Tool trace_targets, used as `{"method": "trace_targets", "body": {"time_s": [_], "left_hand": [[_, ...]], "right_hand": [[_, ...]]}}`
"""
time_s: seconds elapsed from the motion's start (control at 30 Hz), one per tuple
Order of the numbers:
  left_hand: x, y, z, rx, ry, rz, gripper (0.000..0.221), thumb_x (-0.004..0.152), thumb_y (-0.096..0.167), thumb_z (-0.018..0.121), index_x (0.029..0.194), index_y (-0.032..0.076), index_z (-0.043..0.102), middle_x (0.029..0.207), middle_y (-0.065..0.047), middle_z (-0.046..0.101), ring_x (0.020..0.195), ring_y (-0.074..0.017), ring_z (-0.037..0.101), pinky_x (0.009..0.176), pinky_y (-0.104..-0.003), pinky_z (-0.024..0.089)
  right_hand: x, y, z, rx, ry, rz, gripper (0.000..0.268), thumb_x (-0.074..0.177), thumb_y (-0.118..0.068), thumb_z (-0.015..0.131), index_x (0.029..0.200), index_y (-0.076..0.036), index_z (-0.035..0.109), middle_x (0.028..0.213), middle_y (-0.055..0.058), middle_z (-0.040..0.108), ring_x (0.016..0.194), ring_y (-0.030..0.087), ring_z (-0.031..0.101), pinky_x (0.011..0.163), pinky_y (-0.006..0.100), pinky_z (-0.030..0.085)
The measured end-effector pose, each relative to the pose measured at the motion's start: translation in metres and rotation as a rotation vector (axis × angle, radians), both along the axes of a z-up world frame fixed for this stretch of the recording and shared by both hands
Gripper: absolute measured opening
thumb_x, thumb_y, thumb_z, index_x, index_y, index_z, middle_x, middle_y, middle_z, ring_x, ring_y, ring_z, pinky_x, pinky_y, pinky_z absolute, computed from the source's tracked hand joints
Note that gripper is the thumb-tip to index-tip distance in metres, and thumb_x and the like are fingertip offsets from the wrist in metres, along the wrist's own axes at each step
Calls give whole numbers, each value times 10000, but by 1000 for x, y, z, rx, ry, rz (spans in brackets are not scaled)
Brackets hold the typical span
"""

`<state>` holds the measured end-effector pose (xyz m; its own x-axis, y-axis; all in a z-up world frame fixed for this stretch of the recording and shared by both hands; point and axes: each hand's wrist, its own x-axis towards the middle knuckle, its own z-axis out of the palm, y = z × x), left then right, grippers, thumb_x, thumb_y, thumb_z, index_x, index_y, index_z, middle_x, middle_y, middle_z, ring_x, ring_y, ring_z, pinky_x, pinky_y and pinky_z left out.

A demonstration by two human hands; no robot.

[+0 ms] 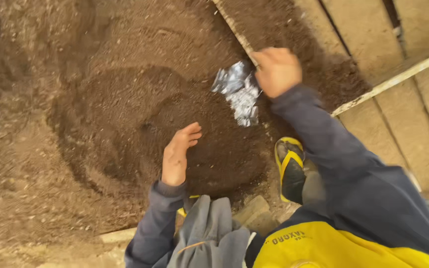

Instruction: The person takes seeds from small plastic packets and plants them into a mound of soil by hand, then uses their hands to scoop soil into a wooden planter tray.

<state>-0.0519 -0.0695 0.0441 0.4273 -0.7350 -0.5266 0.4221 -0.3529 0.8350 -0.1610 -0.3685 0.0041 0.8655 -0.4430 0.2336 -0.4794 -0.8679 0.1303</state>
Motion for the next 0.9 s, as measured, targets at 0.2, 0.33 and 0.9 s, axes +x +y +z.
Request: {"method": "trace_targets", "body": {"time_s": [0.2, 0.33, 0.9], "left_hand": [[13, 3, 3, -184, -561, -5, 300, 973, 108, 468, 1260, 36, 518, 1215, -183, 502, 1219, -441, 427, 1005, -638, 310], [34, -3, 0, -158, -1009, -53, 416, 839, 230, 713, 1166, 96, 494, 1142, -80, 394, 1106, -339, 331, 928, -546, 277], [64, 55, -39, 118, -764, 310, 115, 940, 100, 580, 844, 83, 640, 695, -42, 598, 540, -111, 519, 467, -275, 451]], "right_hand": [[44, 42, -94, 724, -72, 103, 65, 823, -201, 727, 856, -175, 677, 1086, 15, 537, 1061, 268, 513, 869, 387, 466], [59, 100, 24, 1279, -44, 395, 44, 850, -150, 662, 853, -115, 637, 1008, 97, 607, 979, 290, 589, 878, 410, 480], [56, 107, -73, 429, -21, -5, 512, 693, -182, 825, 1161, -151, 619, 1119, 91, 616, 1006, 327, 615, 831, 441, 509]]}}
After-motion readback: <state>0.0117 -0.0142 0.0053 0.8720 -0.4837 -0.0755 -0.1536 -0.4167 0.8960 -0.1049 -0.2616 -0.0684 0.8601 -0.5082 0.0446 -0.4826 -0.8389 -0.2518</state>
